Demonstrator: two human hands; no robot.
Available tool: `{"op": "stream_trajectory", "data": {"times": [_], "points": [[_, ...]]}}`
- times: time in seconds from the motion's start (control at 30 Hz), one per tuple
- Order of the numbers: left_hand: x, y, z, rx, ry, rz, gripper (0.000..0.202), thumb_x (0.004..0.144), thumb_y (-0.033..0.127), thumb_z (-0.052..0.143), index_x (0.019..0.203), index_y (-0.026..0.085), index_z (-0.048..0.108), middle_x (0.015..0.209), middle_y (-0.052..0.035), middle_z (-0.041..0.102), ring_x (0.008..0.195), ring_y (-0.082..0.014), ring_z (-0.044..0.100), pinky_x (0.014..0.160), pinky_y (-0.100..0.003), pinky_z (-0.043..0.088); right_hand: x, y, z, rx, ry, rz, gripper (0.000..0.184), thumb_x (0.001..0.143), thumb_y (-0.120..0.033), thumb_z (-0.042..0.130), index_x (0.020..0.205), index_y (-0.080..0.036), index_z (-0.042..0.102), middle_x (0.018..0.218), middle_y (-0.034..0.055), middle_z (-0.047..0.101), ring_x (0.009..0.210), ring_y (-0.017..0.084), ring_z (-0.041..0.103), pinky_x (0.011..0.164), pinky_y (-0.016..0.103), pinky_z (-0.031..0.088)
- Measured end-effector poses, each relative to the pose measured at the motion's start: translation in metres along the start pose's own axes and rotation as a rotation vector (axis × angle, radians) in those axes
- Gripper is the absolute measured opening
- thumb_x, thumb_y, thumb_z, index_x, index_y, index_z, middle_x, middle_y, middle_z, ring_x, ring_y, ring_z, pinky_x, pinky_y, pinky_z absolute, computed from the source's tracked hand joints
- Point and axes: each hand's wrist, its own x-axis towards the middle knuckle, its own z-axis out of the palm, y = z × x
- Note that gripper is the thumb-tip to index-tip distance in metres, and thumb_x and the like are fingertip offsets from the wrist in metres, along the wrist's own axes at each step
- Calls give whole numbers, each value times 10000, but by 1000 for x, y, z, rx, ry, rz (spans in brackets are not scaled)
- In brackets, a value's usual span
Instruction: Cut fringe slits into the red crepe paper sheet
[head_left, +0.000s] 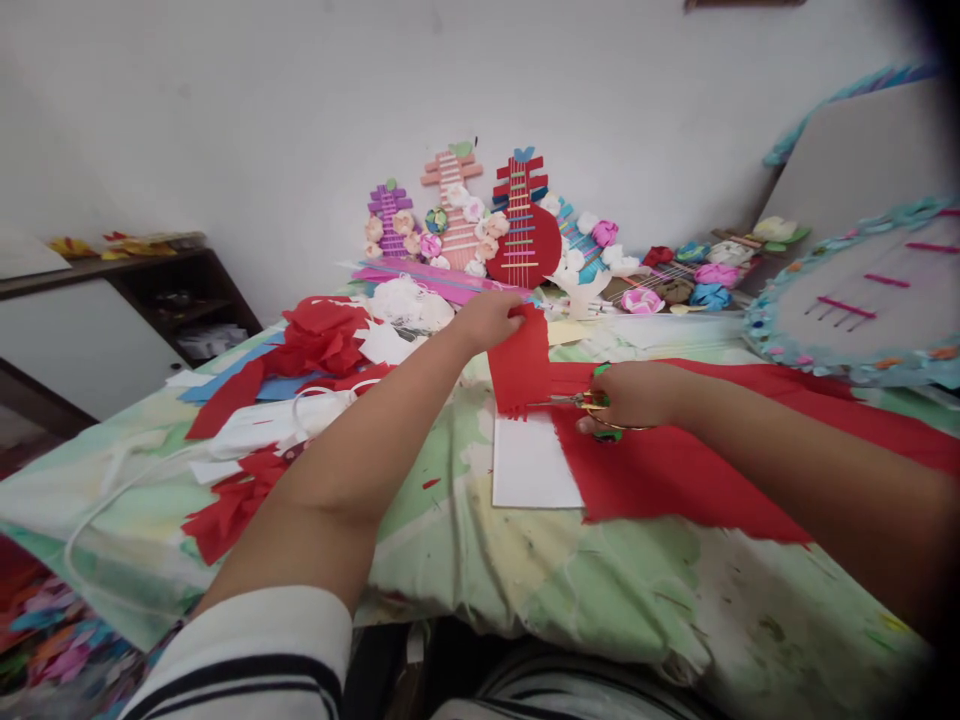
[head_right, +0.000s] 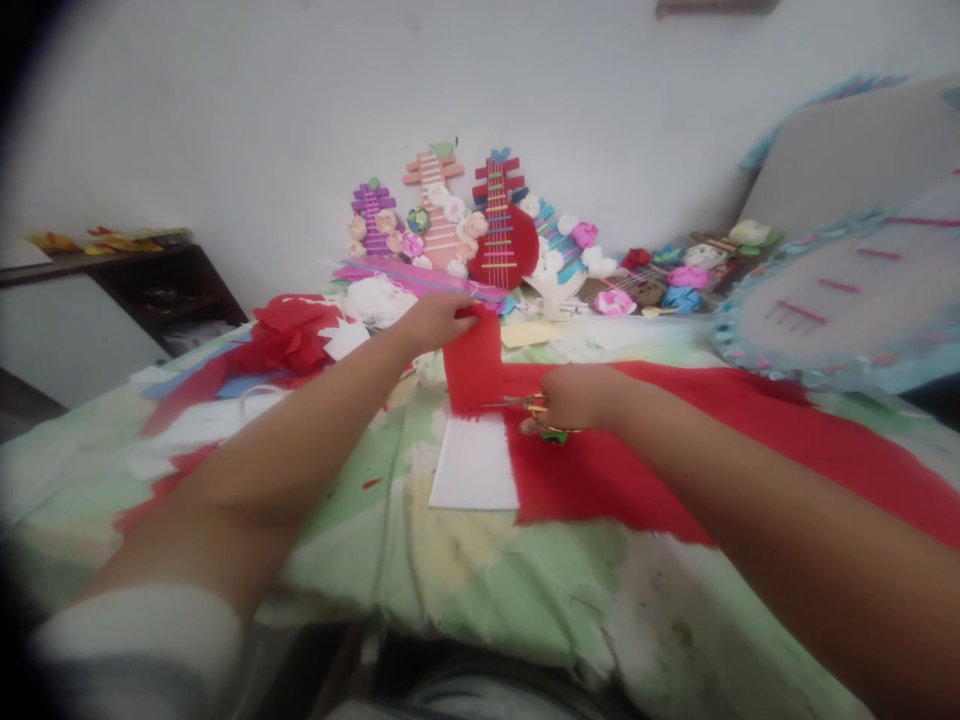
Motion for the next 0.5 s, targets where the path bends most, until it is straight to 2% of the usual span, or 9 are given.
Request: {"op": "stream_trajectory", "data": {"times": [0.23,0.5], "points": [[2,-2,-1,0,10,24,210,768,214,444,899,165,601,902,-54,620,814,-198,549,690,-276,385,8,-5,5,-34,41,-23,594,628,-691,423,789,-162,641,783,115,621,671,211,561,522,270,339],[1,6,-6,-16,31,50,188,757,193,449,869,161,595,865,-47,617,794,-189,550,689,-274,383,9,-4,5,-95,93,-48,518,635,-650,460,728,-169,627,710,94,614,657,222,566,491,266,325]]}}
